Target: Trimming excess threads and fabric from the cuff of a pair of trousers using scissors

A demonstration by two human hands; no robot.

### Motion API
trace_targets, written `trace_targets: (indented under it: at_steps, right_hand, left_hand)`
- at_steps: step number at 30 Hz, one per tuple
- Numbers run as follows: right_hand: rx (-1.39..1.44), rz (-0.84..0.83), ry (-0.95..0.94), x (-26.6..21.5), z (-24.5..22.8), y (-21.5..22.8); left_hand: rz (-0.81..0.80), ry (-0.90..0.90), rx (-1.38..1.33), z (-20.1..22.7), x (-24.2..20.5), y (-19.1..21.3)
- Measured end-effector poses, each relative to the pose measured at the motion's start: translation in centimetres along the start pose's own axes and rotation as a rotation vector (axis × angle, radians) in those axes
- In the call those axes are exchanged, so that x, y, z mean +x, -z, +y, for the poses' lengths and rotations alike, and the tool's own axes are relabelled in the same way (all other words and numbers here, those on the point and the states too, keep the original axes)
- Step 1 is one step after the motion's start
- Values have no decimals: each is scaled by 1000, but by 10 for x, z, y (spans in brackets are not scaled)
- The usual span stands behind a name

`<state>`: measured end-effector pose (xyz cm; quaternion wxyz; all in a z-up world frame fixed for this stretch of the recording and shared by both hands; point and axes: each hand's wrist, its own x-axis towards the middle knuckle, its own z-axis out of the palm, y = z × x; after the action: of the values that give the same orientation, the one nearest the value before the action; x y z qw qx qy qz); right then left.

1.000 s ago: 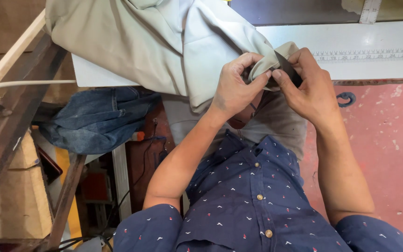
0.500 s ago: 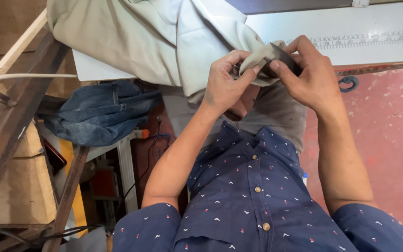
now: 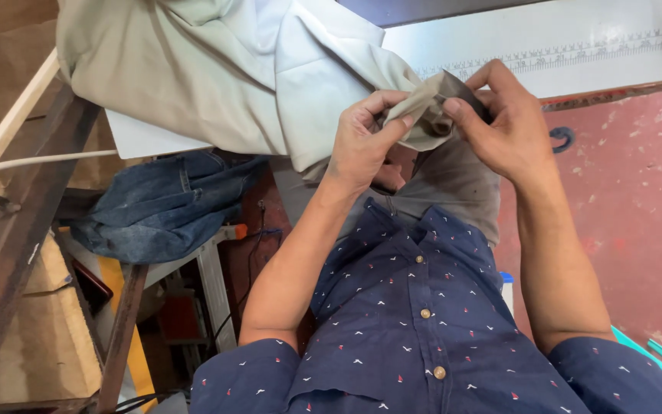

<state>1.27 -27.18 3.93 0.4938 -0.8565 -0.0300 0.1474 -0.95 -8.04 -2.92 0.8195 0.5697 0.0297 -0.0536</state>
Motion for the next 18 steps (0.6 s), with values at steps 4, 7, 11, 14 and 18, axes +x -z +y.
trace_targets:
  at_steps: [4, 7, 11, 14, 18]
  right_hand:
    - [-164, 16, 87, 1, -1, -2]
    - [-246, -27, 92, 0, -10, -8]
    - [-170, -38, 83, 1, -12, -9]
    - [-193, -41, 38, -1, -14, -11]
    - [-156, -32, -2, -2, -17, -11]
  left_hand:
    - [-5, 23, 77, 33, -2, -9]
    - [-72, 202, 69, 65, -4, -17]
    - [32, 292, 147, 61, -1, -13]
    - [25, 240, 146, 53, -2, -13]
    - [32, 213, 116, 45, -2, -10]
